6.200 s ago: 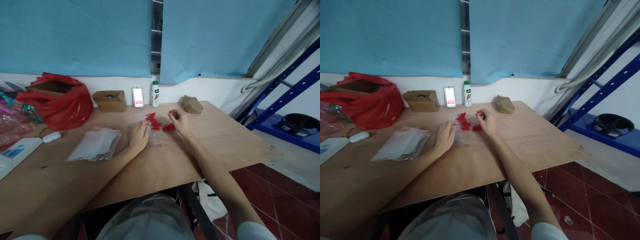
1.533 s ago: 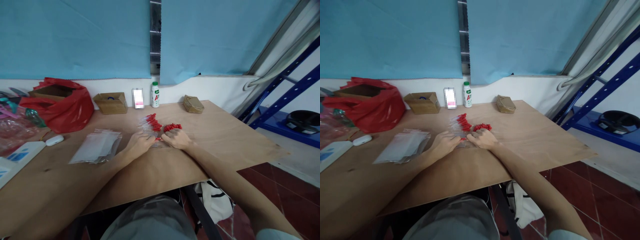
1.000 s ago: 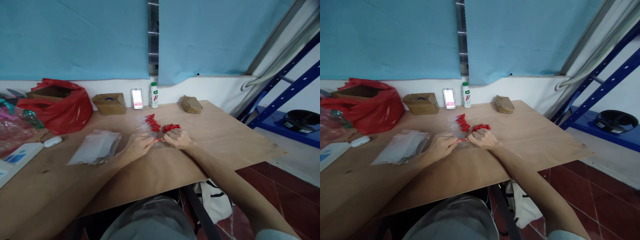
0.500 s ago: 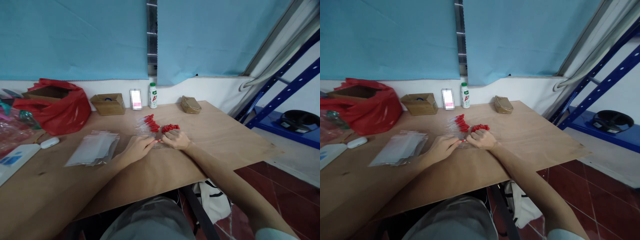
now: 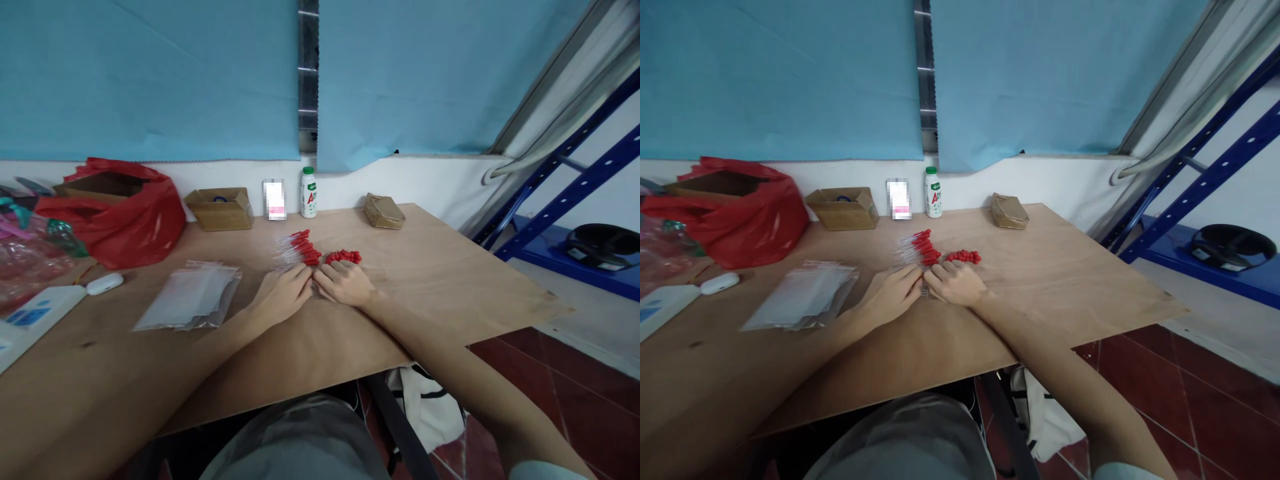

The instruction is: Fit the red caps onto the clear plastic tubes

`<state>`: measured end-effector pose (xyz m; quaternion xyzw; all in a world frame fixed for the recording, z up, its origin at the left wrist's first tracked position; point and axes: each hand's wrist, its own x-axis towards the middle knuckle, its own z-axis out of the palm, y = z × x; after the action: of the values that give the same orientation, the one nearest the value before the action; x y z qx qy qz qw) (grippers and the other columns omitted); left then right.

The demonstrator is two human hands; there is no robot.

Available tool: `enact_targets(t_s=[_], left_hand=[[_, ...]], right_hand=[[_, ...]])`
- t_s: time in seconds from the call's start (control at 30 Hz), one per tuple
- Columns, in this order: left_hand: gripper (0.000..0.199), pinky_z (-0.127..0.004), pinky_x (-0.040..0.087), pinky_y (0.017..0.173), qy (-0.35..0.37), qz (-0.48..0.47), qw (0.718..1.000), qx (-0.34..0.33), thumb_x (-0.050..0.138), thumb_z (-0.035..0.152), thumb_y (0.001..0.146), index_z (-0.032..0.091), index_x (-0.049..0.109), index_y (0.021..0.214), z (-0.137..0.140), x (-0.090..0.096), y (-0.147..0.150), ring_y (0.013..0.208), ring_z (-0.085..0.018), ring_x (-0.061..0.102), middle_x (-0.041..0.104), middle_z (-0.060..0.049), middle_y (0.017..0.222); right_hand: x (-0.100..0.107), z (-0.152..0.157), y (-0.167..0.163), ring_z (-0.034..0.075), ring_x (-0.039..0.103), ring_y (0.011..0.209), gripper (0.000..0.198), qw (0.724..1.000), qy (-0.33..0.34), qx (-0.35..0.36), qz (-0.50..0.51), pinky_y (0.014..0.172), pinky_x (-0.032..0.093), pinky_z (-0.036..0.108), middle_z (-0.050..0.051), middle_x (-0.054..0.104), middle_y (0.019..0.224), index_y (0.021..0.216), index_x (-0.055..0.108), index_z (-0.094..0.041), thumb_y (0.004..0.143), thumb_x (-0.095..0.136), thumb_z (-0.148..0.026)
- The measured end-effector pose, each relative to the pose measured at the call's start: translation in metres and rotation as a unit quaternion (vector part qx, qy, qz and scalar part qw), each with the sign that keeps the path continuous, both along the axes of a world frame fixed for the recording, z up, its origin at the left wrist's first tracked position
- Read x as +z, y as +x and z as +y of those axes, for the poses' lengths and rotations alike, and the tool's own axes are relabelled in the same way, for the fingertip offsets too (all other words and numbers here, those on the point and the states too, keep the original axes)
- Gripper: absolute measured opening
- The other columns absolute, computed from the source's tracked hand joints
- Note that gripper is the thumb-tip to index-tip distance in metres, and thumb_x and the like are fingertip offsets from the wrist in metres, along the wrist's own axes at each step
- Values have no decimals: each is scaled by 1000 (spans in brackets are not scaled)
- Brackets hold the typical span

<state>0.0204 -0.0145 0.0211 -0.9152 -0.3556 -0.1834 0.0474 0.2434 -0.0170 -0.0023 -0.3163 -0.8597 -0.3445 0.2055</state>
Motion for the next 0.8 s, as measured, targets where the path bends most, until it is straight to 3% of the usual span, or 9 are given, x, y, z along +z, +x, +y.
enact_targets(t_s=[0.23, 0.47, 0.8], left_hand=[[13, -37, 50, 76, 6, 44, 999, 24, 49, 15, 98, 18, 61, 104, 8, -5, 7, 94, -26, 70, 72, -9, 105], [12, -38, 52, 85, 34, 42, 998, 19, 52, 14, 97, 17, 61, 105, 15, -9, 16, 105, -27, 68, 71, -11, 107], [15, -41, 53, 87, 38, 40, 998, -5, 51, 14, 96, 16, 62, 105, 16, -8, 15, 103, -28, 68, 71, -12, 107]], right_hand=[[-2, 4, 5, 20, 59, 87, 21, 997, -54, -43, -43, 71, 36, 36, 10, 71, 107, 118, 64, -17, 110, 45, -24], [-6, 8, 6, 20, 60, 81, 22, 991, -98, -74, -50, 68, 35, 35, 8, 71, 98, 124, 62, -16, 109, 47, -22], [-8, 11, 12, 19, 57, 79, 21, 995, -68, -52, -57, 66, 31, 36, 6, 71, 95, 123, 63, -17, 109, 47, -21]])
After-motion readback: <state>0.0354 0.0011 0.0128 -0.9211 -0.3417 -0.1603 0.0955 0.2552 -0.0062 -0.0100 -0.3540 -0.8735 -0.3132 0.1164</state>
